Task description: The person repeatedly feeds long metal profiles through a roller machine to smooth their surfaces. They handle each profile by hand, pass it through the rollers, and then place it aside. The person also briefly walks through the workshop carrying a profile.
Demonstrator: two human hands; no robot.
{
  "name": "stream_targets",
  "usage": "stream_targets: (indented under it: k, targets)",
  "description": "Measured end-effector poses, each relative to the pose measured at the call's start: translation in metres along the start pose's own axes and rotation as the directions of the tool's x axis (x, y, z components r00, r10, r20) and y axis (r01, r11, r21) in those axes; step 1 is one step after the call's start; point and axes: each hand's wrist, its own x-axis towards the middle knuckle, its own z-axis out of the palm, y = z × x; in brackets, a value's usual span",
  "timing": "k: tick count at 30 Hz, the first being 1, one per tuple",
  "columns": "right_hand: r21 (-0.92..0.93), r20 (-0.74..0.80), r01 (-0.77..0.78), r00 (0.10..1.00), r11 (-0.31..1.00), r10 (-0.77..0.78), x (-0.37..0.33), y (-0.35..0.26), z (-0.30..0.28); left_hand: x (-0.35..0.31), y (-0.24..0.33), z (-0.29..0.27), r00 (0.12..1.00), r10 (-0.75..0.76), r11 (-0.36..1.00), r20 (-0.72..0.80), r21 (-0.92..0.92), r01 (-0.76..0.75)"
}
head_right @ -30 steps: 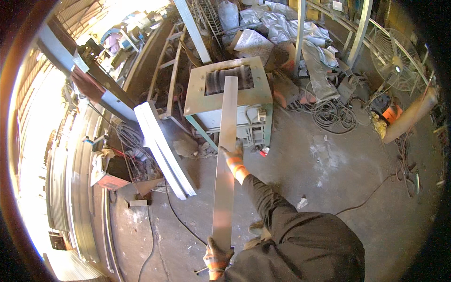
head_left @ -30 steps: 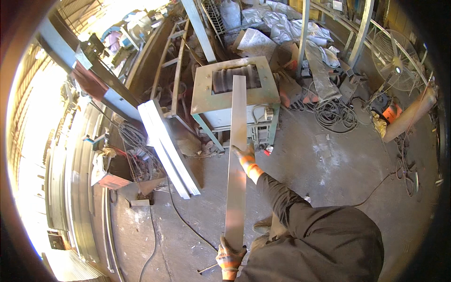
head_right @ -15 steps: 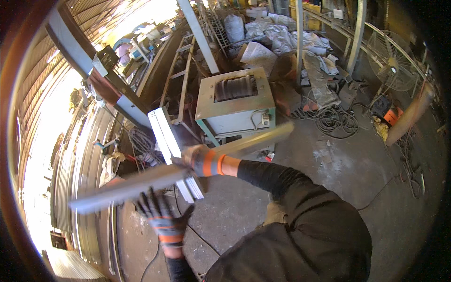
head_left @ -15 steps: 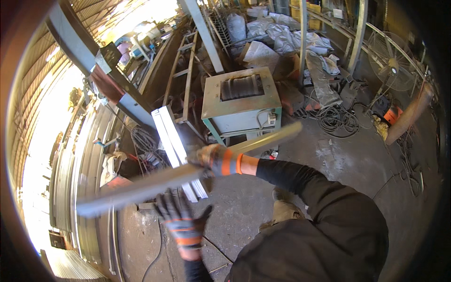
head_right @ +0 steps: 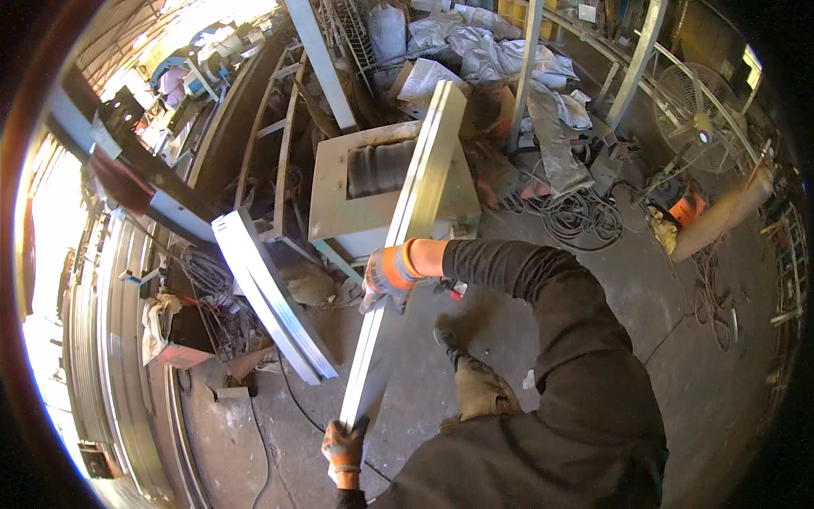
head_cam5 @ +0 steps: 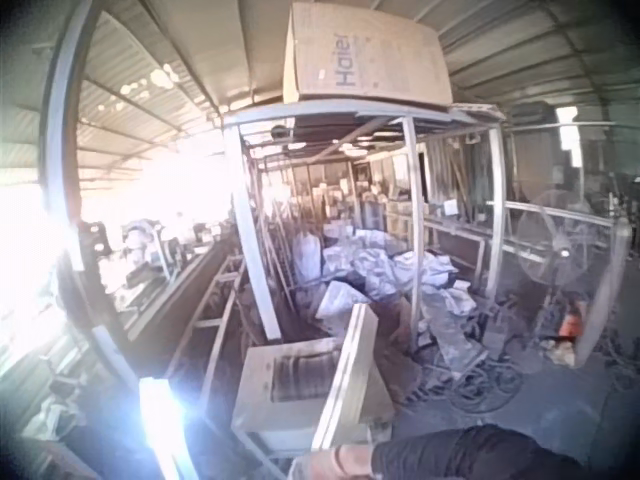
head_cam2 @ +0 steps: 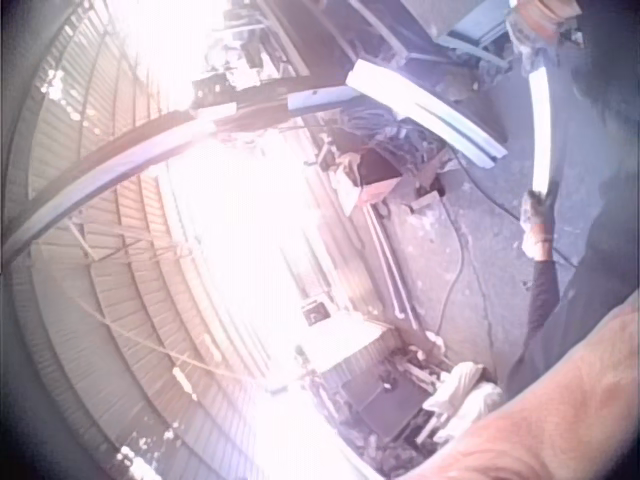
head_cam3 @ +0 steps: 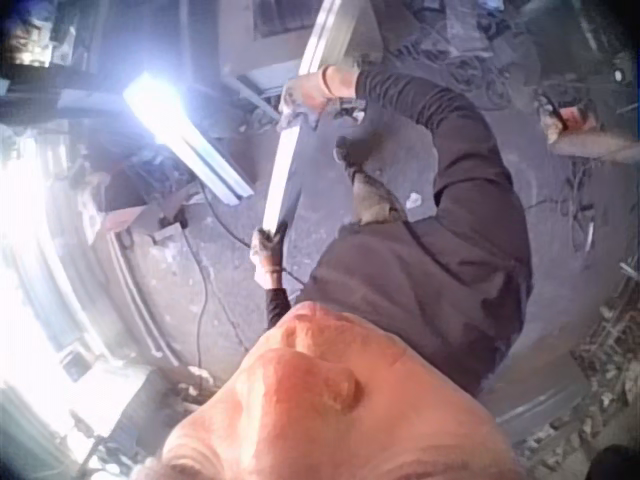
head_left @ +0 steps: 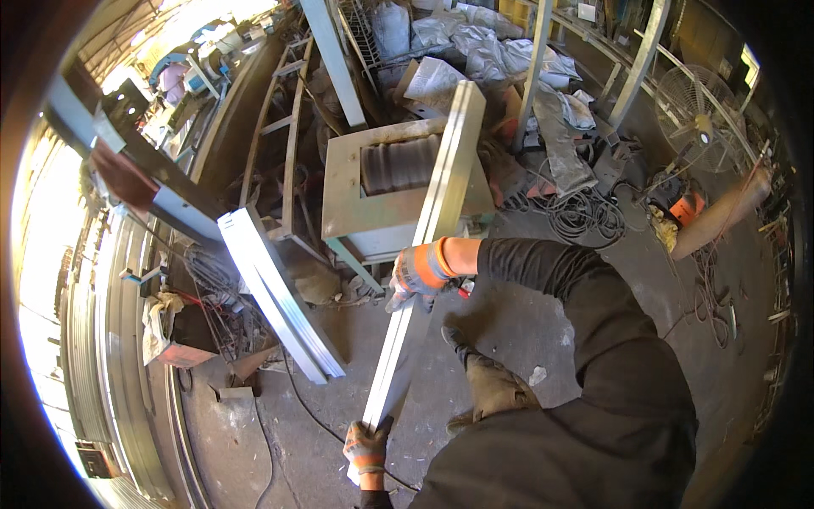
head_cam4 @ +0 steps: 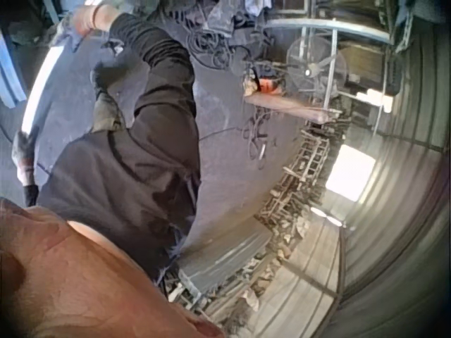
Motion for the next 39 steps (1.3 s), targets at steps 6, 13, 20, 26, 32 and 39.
stream_targets:
  k: [6,13,20,26,32,39]
  targets:
    - [0.012,-0.647,-0.605,0.602,0.796,0.468,-0.013,0.243,0.054,0.15,0.144,0.082,0.994,0.072,0.957,0.086,-0.287,-0.045]
    - [0.513,-0.593,-0.81,-0.094,0.284,0.8,0.062,0.493,0.126,0.316,0.289,0.15,0.954,0.069,0.841,0.291,-0.531,0.101]
    - [0.487,-0.55,-0.858,-0.157,0.162,0.821,0.071,0.638,0.149,0.418,0.35,0.189,0.969,0.185,0.807,0.164,-0.589,-0.054]
    - [0.428,-0.523,-0.893,-0.117,0.141,0.844,0.077,0.58,0.152,0.375,0.323,0.197,0.964,0.197,0.763,0.177,-0.646,-0.037]
    - [0.379,-0.364,-0.923,-0.082,0.067,0.928,0.098,0.404,0.151,0.25,0.227,0.172,0.951,0.107,0.81,0.291,-0.581,0.087]
    - [0.45,-0.264,-0.888,-0.031,0.095,0.964,0.123,0.19,0.166,0.085,0.085,0.159,0.928,0.039,0.835,0.372,-0.523,0.174]
